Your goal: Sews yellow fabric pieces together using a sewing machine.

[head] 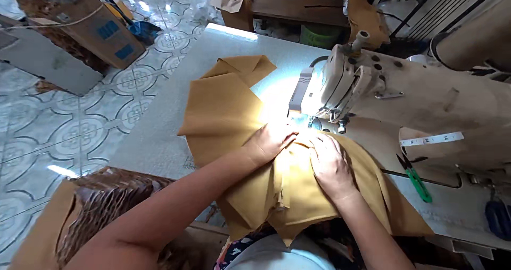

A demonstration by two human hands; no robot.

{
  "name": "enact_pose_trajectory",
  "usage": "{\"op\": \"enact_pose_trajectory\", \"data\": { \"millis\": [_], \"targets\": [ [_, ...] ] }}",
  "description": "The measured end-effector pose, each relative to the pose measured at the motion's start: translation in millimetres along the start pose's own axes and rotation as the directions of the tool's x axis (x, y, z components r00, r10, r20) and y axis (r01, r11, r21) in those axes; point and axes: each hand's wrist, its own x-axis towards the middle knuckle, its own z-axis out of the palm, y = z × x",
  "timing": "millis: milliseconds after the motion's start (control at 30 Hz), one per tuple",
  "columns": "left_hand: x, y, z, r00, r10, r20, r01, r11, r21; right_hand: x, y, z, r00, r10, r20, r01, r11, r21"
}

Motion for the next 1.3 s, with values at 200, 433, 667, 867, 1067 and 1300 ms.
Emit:
{"op": "enact_pose_trajectory", "data": {
  "millis": [200, 433, 667, 867, 1067, 1300],
  "targets": [
    [-5.1, 5.9, 6.0, 0.995, -0.102, -0.006, 0.101, 0.988, -0.113, 3.8, 14.9, -6.8, 0.995, -0.096, 0.015, 0.096, 0.995, 0.008],
    [-8.3, 3.7, 11.3, 0.997, 0.052, -0.064, -0.055, 0.997, -0.055, 5.8, 14.4, -8.1, 0.994, -0.103, 0.025, 0.102, 0.994, 0.034],
    [-9.9, 9.5, 10.8, 0.999, 0.048, 0.017, -0.05, 0.992, 0.12, 4.5, 11.3, -5.1, 0.996, -0.089, 0.026, 0.09, 0.996, -0.022],
    [-7.1, 9.3, 11.7, 0.994, 0.106, 0.014, -0.107, 0.98, 0.169, 10.3, 4.4, -7.4, 0.993, -0.09, 0.079, 0.099, 0.987, -0.126],
    [-5.8, 16.6, 9.6, 0.993, 0.078, 0.092, -0.097, 0.971, 0.218, 11.9, 0.9, -7.9, 0.994, -0.066, 0.086, 0.076, 0.99, -0.122],
    [-10.4, 10.4, 12.5, 0.99, 0.143, -0.017, -0.136, 0.968, 0.211, 9.2, 4.6, -4.8, 0.996, -0.064, 0.065, 0.07, 0.993, -0.1]
  ]
}}
